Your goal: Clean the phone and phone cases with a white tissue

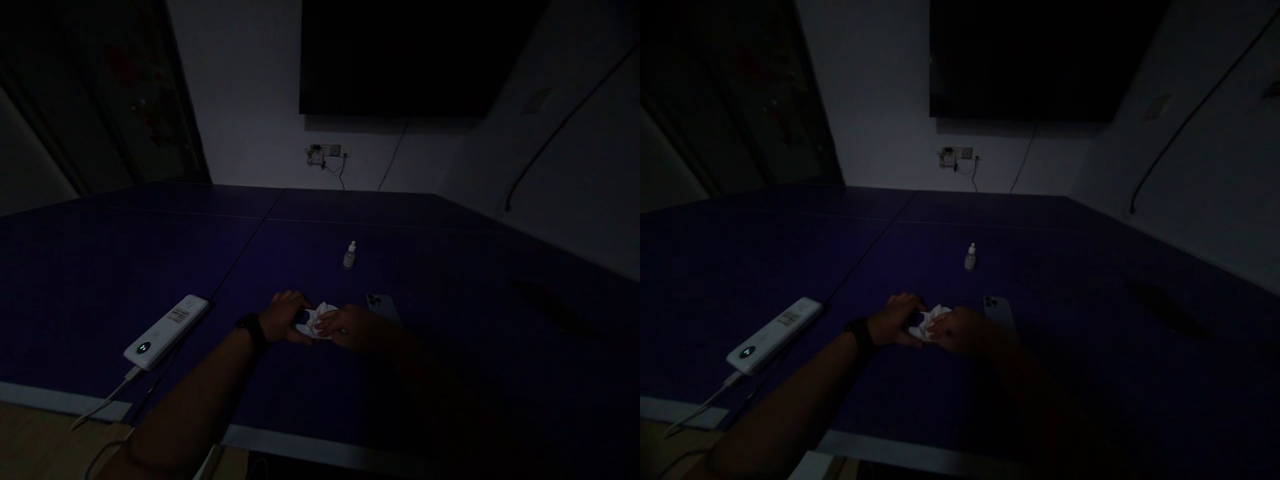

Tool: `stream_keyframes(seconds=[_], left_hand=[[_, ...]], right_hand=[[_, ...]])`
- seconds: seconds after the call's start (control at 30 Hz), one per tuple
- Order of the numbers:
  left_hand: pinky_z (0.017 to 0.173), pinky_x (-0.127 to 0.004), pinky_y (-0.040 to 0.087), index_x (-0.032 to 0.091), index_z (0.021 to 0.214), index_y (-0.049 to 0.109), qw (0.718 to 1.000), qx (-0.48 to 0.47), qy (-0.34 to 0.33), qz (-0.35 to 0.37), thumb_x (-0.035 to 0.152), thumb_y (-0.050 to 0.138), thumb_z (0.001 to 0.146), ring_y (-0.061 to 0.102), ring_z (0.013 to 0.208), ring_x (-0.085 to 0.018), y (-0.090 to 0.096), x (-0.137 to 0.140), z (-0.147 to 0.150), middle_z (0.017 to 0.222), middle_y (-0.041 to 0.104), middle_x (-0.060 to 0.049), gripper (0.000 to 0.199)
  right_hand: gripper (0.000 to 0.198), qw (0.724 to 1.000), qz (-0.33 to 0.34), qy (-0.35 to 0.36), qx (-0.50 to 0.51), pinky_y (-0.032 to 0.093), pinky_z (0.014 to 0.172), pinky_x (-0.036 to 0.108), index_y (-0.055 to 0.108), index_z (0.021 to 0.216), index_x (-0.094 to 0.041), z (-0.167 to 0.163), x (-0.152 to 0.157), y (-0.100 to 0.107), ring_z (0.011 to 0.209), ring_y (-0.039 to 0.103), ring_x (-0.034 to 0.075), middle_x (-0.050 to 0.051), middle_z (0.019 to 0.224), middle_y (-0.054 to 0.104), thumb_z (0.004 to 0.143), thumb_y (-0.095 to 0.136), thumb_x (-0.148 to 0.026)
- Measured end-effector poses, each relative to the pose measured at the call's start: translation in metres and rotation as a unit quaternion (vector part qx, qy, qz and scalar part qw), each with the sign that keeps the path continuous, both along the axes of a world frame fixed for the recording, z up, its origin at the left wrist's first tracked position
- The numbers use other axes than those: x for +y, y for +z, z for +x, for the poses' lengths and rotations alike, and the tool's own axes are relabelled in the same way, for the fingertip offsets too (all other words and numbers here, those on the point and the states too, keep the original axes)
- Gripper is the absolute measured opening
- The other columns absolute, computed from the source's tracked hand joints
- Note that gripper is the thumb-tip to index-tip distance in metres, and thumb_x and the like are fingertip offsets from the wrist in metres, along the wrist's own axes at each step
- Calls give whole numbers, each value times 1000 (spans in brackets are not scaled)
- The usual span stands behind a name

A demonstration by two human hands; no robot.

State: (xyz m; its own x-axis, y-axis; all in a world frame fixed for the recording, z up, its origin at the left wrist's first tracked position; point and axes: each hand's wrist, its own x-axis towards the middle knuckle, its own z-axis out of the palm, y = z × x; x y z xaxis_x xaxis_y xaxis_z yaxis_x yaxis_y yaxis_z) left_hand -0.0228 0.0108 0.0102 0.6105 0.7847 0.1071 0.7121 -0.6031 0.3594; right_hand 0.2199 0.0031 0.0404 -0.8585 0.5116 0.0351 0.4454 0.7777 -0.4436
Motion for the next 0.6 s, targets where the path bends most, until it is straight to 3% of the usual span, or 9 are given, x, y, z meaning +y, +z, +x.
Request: stream_keyframes(seconds=[0.17,0.4,0.5,0.6], left_hand=[[87,-39,35,24,117,56,1000,-3,4,-3,63,82,68,54,108,-31,0,-1,0,118,62,-7,68],[88,-39,35,22,115,54,1000,24,15,-3,59,83,66,54,109,-31,-3,2,2,118,61,-7,68],[85,-37,35,23,111,56,999,29,15,-2,56,85,65,54,105,-30,-4,2,2,113,62,-6,64],[85,-37,36,22,111,56,1000,27,14,1,57,84,66,54,104,-30,-3,2,1,113,62,-6,63]], right_hand=[[34,1000,-20,6,12,48,107,35,77,107,-23,17,3,2,123,63,19,4,123,73,87,52,-13],[33,996,-37,48,68,38,115,37,73,119,-22,-24,-1,-18,137,50,22,6,134,66,90,58,-17],[35,996,-29,55,65,32,119,38,69,126,-24,-34,-3,-16,140,46,21,3,138,64,94,55,-19],[34,996,-10,72,58,33,118,36,70,123,-21,-33,-2,-12,138,48,20,5,138,63,94,54,-18]])
